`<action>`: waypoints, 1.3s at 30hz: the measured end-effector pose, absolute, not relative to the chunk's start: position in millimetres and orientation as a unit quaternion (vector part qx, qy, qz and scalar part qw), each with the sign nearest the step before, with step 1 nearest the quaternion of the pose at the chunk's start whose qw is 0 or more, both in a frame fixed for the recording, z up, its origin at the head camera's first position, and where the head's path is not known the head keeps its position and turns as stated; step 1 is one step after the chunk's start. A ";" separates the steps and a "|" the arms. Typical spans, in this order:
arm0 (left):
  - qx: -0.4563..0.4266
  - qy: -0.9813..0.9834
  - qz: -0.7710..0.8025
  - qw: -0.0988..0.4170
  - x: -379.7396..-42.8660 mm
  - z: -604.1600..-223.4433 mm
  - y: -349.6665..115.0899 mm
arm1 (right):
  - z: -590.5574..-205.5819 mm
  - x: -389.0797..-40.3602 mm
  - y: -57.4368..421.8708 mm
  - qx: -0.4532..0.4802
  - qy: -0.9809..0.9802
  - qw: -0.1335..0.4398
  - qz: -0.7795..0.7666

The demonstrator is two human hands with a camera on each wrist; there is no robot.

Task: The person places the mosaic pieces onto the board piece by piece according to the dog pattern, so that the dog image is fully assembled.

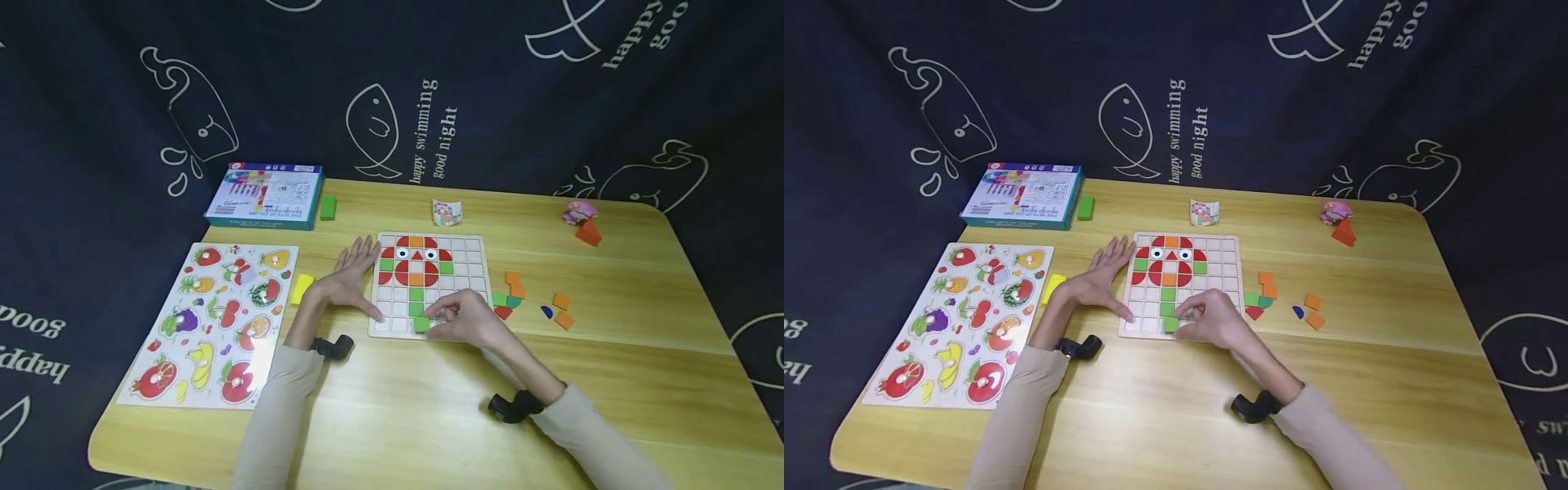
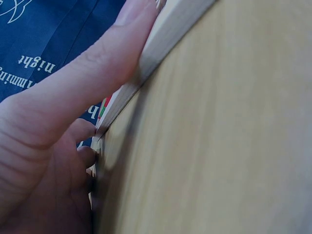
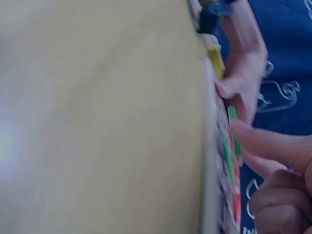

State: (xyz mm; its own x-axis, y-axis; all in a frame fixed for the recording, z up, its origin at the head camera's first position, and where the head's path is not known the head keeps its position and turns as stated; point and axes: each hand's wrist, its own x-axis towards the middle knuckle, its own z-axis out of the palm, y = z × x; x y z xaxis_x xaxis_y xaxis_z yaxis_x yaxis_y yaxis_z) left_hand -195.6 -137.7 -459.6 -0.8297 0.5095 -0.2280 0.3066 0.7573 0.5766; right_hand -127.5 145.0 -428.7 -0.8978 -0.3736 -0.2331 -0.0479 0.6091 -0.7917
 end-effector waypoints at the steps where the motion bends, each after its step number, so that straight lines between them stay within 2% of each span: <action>1: 0.224 0.918 0.269 0.189 -196.0 -459.6 -137.0 | -430.5 -127.4 138.9 -0.125 0.877 0.188 -0.424; 8: 0.224 0.917 0.268 0.193 -196.3 -459.0 -136.7 | -438.2 -129.4 133.4 -0.126 0.881 0.175 -0.421; 18: 0.220 0.918 0.268 0.194 -196.1 -458.5 -135.9 | -439.9 -131.5 131.6 -0.142 0.860 0.194 -0.450; 23: 0.222 0.917 0.268 0.194 -196.1 -458.9 -137.0 | -433.1 -138.5 157.2 -0.146 0.847 0.231 -0.456; 29: 0.209 0.919 0.270 0.196 -193.7 -457.2 -141.0 | -418.5 -145.5 193.0 -0.076 0.870 0.201 -0.444; 34: 0.214 0.920 0.264 0.195 -194.3 -460.1 -141.5 | -430.2 -137.1 167.2 -0.116 0.859 0.225 -0.445; 39: 0.220 0.917 0.269 0.194 -195.4 -460.2 -137.4 | -442.0 -130.7 139.6 -0.139 0.861 0.199 -0.447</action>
State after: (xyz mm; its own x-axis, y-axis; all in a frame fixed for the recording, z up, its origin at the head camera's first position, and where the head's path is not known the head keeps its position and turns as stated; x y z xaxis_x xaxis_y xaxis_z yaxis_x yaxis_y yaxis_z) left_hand -195.4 -137.4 -460.2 -0.8279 0.5084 -0.2370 0.3004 0.7586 0.5782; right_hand -130.7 139.6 -442.0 -0.8821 -0.4179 -0.2175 -0.0621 0.5608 -0.8256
